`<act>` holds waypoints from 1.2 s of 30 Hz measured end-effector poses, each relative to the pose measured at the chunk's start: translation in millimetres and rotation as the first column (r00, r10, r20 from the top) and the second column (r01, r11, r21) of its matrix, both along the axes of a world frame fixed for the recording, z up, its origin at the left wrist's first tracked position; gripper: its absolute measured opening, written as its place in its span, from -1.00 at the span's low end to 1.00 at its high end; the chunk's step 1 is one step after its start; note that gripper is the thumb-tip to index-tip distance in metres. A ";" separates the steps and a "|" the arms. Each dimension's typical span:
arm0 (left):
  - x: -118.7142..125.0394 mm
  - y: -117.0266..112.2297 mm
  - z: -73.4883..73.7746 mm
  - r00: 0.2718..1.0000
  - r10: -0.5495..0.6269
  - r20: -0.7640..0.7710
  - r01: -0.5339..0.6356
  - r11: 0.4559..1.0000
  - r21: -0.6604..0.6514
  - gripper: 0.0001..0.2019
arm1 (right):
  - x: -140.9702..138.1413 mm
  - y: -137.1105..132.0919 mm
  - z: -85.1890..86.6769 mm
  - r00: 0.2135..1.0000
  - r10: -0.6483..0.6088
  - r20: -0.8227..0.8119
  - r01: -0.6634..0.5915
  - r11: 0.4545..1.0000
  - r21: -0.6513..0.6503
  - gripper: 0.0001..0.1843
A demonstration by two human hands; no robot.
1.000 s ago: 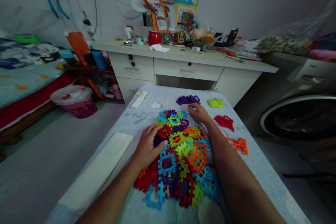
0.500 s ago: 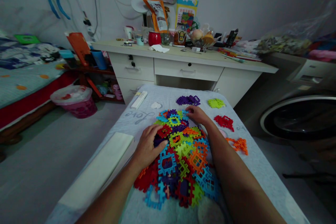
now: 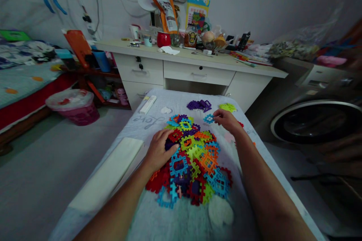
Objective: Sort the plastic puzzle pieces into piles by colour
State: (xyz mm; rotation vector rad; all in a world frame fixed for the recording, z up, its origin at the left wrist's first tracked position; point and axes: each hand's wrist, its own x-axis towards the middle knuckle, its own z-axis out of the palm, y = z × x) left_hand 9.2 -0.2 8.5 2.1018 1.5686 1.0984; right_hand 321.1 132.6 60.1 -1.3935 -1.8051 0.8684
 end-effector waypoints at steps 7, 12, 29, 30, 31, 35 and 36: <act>-1.4 1.0 -3.6 1.000 -0.011 0.010 0.011 1.000 0.014 -0.54 | 64.9 -71.6 2.0 0.998 -0.054 0.027 0.056 0.996 -0.076 -0.80; -2.3 2.6 -5.7 1.000 -0.020 -0.009 0.021 1.000 0.007 -0.53 | 101.9 -132.4 -4.5 0.993 -0.116 0.027 0.119 0.987 -0.110 -0.79; -3.7 6.2 -8.4 0.999 -0.026 -0.029 0.026 1.000 -0.011 -0.48 | 115.7 -210.3 -19.5 0.885 -0.125 0.449 0.101 0.992 0.078 -0.62; -3.6 6.1 -8.1 0.999 -0.026 -0.030 0.025 1.000 -0.014 -0.49 | 111.5 -210.9 -20.1 0.872 -0.112 0.477 0.089 0.994 0.070 -0.57; -3.5 5.8 -7.6 0.999 -0.025 -0.032 0.025 1.000 -0.017 -0.49 | 108.1 -211.4 -20.9 0.858 -0.099 0.504 0.080 0.995 0.060 -0.54; -2.9 4.7 -5.5 0.999 -0.022 -0.037 0.021 1.000 -0.013 -0.48 | 106.4 -213.6 -21.4 0.824 -0.045 0.565 0.048 0.999 0.011 -0.55; -2.8 4.5 -5.2 0.999 -0.021 -0.038 0.021 1.000 -0.012 -0.49 | 108.6 -213.8 -20.4 0.821 -0.027 0.570 0.035 0.999 -0.003 -0.54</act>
